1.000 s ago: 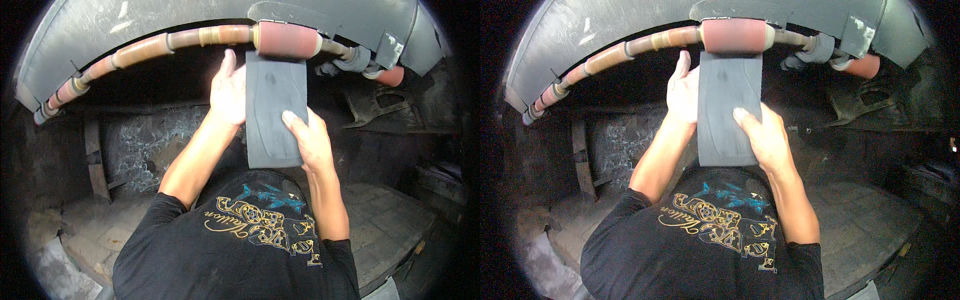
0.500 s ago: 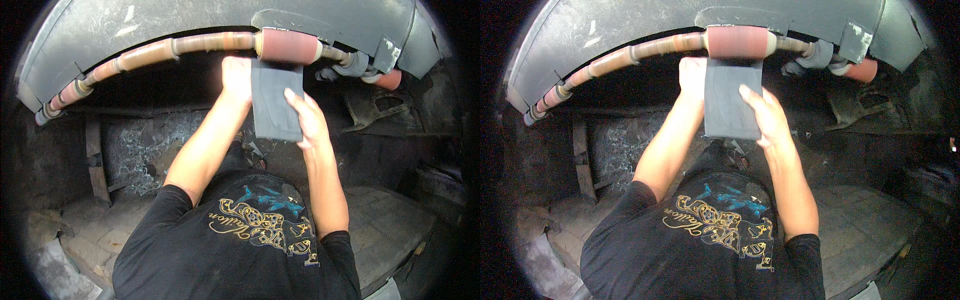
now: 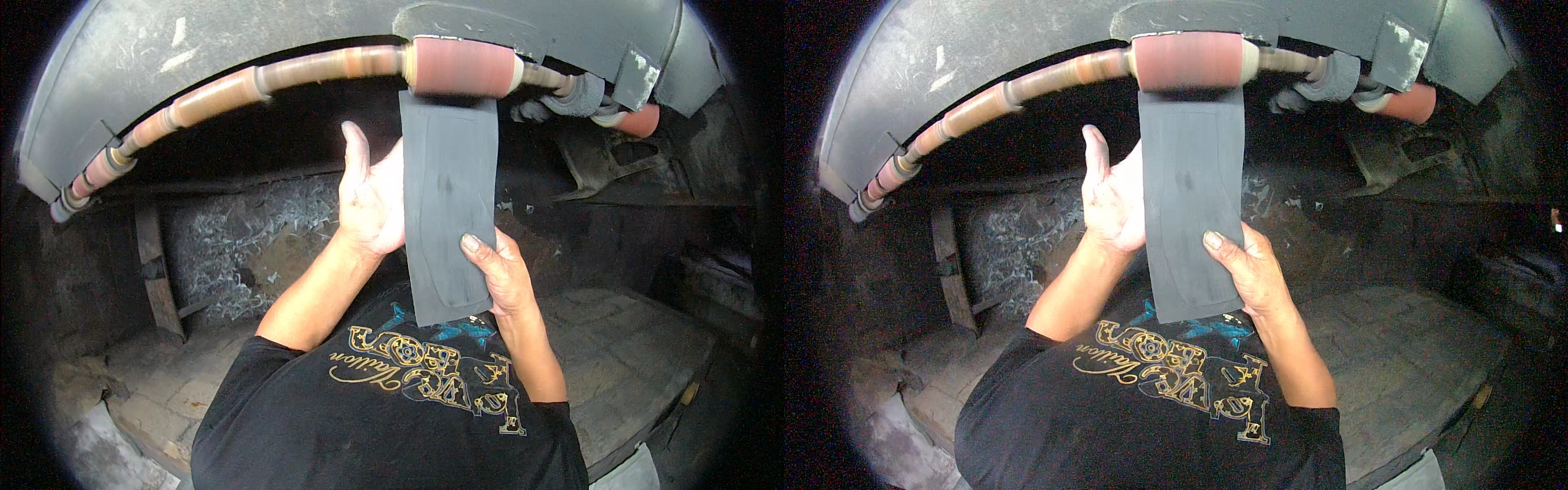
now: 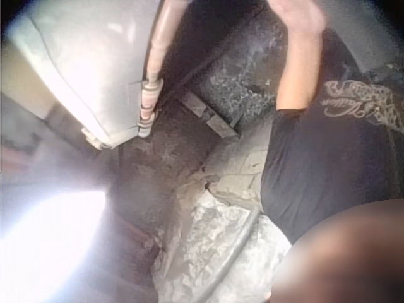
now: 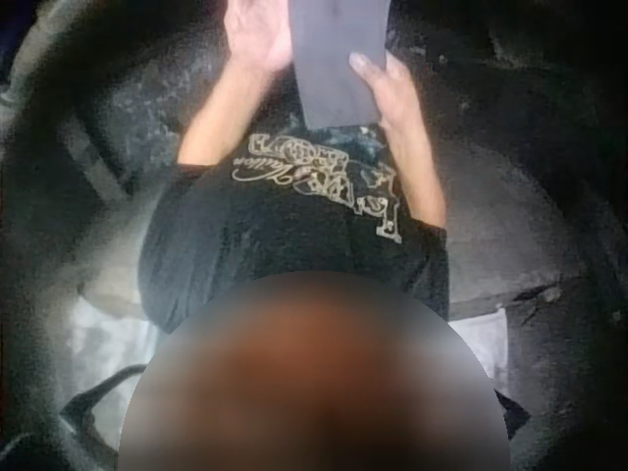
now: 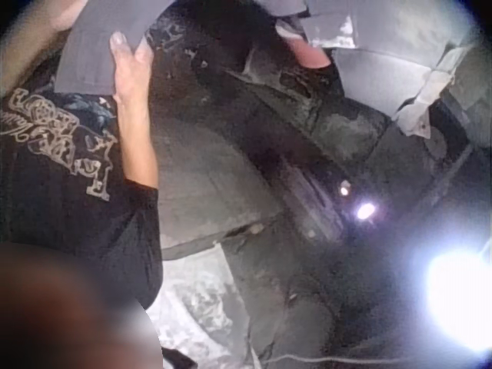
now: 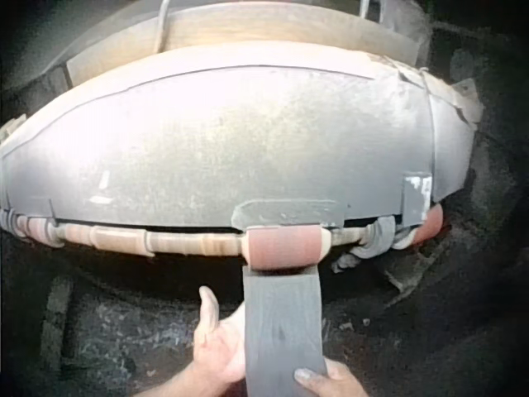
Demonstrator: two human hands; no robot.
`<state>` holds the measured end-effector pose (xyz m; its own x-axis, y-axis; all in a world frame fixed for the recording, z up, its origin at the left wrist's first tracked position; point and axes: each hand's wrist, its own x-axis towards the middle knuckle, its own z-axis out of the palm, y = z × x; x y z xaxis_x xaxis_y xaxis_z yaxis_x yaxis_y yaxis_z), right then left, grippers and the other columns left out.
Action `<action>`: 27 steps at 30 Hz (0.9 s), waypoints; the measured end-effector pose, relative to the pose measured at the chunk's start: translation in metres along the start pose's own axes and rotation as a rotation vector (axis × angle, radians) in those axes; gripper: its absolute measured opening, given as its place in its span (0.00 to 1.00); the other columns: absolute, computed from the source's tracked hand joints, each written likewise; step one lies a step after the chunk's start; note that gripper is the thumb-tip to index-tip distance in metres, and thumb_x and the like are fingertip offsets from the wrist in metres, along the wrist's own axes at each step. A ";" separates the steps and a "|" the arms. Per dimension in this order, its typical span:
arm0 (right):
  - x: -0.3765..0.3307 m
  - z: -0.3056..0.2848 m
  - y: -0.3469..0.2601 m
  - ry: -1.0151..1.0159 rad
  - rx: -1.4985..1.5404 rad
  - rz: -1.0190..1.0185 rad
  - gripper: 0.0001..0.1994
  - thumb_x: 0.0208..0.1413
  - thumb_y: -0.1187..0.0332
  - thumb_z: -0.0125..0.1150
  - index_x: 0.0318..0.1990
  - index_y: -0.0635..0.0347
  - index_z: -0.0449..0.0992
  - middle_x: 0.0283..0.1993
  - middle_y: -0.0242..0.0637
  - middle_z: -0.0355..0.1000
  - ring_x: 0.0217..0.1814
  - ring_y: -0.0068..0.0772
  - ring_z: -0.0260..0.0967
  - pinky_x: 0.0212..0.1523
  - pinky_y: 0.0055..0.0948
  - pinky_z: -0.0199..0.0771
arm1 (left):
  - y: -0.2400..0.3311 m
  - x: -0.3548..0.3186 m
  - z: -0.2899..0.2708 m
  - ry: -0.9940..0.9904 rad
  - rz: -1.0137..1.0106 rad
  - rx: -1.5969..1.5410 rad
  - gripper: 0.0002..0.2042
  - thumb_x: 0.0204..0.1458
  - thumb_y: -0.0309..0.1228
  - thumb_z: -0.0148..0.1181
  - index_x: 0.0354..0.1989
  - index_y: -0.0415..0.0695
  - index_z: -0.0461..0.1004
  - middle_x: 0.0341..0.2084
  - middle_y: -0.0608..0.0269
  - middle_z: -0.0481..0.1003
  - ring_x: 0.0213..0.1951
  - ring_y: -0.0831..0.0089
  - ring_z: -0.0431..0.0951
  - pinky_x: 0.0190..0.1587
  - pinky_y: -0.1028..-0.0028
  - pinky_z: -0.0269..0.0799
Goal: The person uses a belt sander to smooth the edges of small rectangular blocks and a larger flat sheet of dark material. They repeatedly press the items against the moving belt, rotating them to sand different sides.
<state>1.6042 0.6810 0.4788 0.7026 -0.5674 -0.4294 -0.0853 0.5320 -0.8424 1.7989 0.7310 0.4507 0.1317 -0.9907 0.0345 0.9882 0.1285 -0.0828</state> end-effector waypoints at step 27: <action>-0.002 -0.027 0.009 -0.062 -0.243 -0.082 0.23 0.61 0.60 0.62 0.56 0.69 0.72 0.51 0.41 0.76 0.50 0.26 0.73 0.53 0.30 0.73 | -0.017 -0.014 -0.012 0.198 0.055 0.449 0.21 0.59 0.28 0.55 0.61 0.37 0.65 0.53 0.51 0.74 0.52 0.59 0.78 0.57 0.57 0.73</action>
<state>1.5833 0.6704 0.4631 0.7553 -0.5587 -0.3425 -0.1885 0.3153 -0.9301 1.7789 0.7423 0.4402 0.2104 -0.9659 -0.1512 0.9218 0.1444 0.3598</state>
